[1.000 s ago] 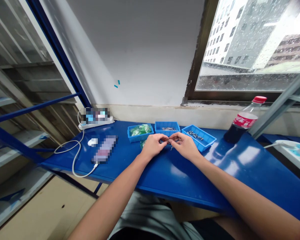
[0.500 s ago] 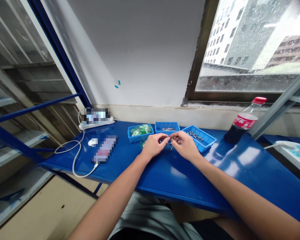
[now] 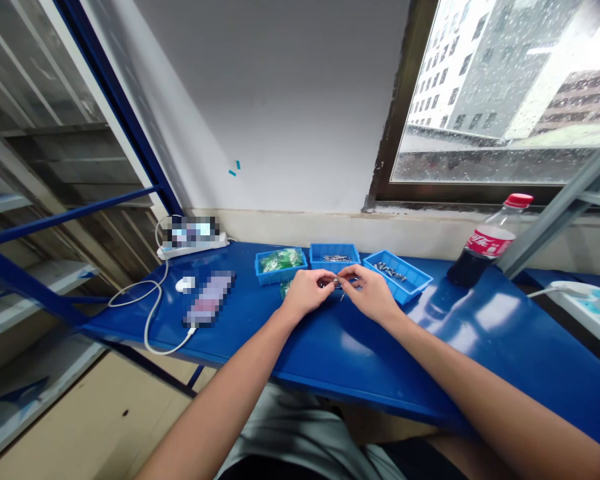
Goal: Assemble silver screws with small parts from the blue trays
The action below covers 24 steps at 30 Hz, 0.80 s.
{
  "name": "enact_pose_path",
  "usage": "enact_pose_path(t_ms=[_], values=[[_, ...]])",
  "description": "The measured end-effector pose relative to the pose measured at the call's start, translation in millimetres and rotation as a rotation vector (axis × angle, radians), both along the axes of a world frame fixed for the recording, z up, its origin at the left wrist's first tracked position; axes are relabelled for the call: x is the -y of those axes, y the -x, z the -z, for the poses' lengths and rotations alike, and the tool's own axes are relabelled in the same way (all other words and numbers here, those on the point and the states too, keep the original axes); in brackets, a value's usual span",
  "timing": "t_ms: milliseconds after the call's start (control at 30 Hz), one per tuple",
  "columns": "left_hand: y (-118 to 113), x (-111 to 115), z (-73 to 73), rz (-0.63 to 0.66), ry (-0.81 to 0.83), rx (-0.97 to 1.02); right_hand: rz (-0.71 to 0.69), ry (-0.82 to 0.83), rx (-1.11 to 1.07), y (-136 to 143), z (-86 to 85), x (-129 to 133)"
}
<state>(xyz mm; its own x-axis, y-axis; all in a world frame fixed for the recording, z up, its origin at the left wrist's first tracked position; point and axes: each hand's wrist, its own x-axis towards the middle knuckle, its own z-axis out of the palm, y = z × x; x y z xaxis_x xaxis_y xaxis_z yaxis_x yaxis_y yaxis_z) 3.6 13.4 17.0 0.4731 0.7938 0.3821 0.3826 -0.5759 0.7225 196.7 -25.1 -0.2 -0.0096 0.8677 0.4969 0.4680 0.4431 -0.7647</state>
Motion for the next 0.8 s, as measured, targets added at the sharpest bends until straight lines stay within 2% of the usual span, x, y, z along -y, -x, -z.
enact_pose_path(t_ms=[267,500,800], values=[[-2.0,-2.7,0.9,-0.021,-0.014,0.095,0.0,0.084,-0.151,-1.8,3.9,-2.8],[-4.1,-3.7,2.2,-0.013,0.08,0.26,-0.04,0.106,-0.325,-2.5,6.4,-5.3],[-6.9,2.2,-2.3,-0.044,0.095,0.356,-0.091,0.15,-0.5,3.0,0.1,-0.6]])
